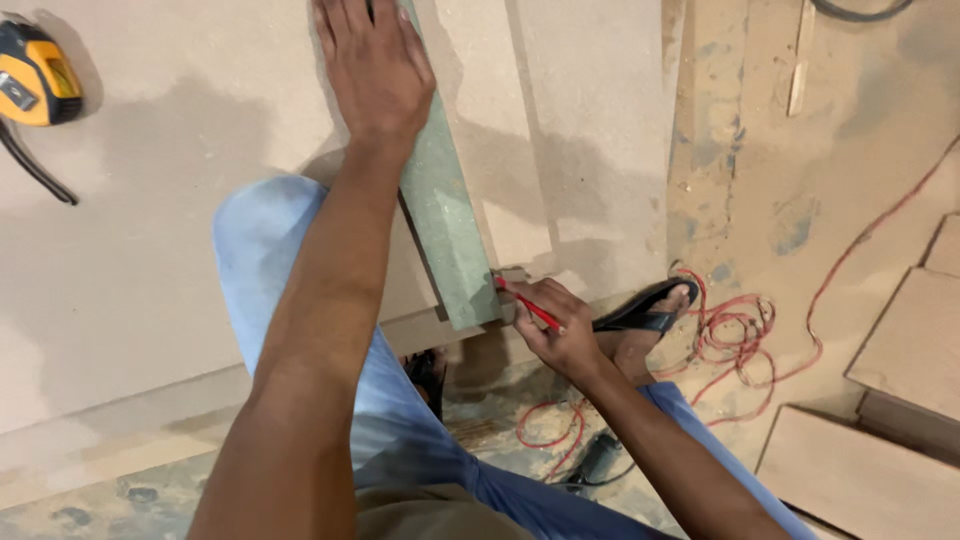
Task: The person measures a large sheet of light-colored wood using a tape measure and marks it with a red pencil. They then use a straight edge to draw straight lines along the marked points.
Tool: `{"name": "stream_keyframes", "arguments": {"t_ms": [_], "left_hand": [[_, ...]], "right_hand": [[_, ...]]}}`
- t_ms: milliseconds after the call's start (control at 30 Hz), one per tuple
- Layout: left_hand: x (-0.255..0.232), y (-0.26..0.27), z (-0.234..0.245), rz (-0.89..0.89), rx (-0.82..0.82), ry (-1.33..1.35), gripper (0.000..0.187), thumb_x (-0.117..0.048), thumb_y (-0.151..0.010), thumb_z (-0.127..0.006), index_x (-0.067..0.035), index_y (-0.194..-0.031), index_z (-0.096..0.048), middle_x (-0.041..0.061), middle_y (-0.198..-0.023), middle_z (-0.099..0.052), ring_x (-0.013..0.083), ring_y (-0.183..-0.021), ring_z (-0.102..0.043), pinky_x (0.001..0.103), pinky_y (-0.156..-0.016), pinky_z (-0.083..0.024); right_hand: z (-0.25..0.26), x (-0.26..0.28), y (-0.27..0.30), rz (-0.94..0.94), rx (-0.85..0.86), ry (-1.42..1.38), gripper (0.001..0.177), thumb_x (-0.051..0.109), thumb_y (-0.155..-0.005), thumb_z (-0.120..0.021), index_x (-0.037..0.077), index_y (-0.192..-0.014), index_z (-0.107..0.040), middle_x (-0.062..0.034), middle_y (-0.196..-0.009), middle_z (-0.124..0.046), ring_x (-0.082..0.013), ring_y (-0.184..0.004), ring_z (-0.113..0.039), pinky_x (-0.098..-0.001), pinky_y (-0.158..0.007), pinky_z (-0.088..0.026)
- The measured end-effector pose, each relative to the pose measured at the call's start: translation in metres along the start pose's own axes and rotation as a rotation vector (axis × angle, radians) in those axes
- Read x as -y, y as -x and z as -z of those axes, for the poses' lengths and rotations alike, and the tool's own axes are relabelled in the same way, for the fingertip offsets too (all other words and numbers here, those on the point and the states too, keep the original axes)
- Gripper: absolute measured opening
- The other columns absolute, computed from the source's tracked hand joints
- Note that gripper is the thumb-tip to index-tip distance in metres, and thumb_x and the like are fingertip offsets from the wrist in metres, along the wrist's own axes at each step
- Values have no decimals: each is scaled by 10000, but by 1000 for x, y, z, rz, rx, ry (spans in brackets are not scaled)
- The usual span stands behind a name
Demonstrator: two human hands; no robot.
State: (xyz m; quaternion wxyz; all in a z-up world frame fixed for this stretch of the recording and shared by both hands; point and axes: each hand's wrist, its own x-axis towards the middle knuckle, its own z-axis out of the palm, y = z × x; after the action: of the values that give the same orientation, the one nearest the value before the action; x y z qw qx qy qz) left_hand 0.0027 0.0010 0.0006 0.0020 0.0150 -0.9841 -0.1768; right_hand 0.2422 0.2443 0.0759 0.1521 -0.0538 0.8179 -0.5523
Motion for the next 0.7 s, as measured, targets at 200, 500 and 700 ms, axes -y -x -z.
{"name": "stream_keyframes", "arguments": {"t_ms": [200, 500, 700], "left_hand": [[1, -1, -3, 0, 20, -33, 381, -171, -1079, -496, 32, -1401, -512, 291, -1428, -475, 478, -1409, -375, 587, -1246, -209], [-2, -1, 2, 31, 42, -16, 404, -156, -1074, -513, 8, -1442, -487, 263, -1482, -444, 469, -1437, -356, 568, -1272, -229], [-6, -4, 11, -23, -63, -16, 572, -128, -1075, -527, -58, -1622, -375, 201, -1696, -256, 404, -1592, -202, 540, -1323, -194]], "right_hand": [[3, 2, -1, -53, 157, 51, 312, -1, -848, -705, 19, -1158, -727, -109, -845, -693, -212, -679, -646, -330, -619, -554], [3, -8, -6, -7, 73, -22, 267, -3, -842, -677, 2, -1104, -729, -105, -810, -696, -235, -693, -648, -347, -647, -546], [-9, -1, -92, -151, -11, -17, 193, -23, -917, -685, 14, -1089, -763, -125, -795, -648, -241, -660, -644, -338, -627, -513]]}}
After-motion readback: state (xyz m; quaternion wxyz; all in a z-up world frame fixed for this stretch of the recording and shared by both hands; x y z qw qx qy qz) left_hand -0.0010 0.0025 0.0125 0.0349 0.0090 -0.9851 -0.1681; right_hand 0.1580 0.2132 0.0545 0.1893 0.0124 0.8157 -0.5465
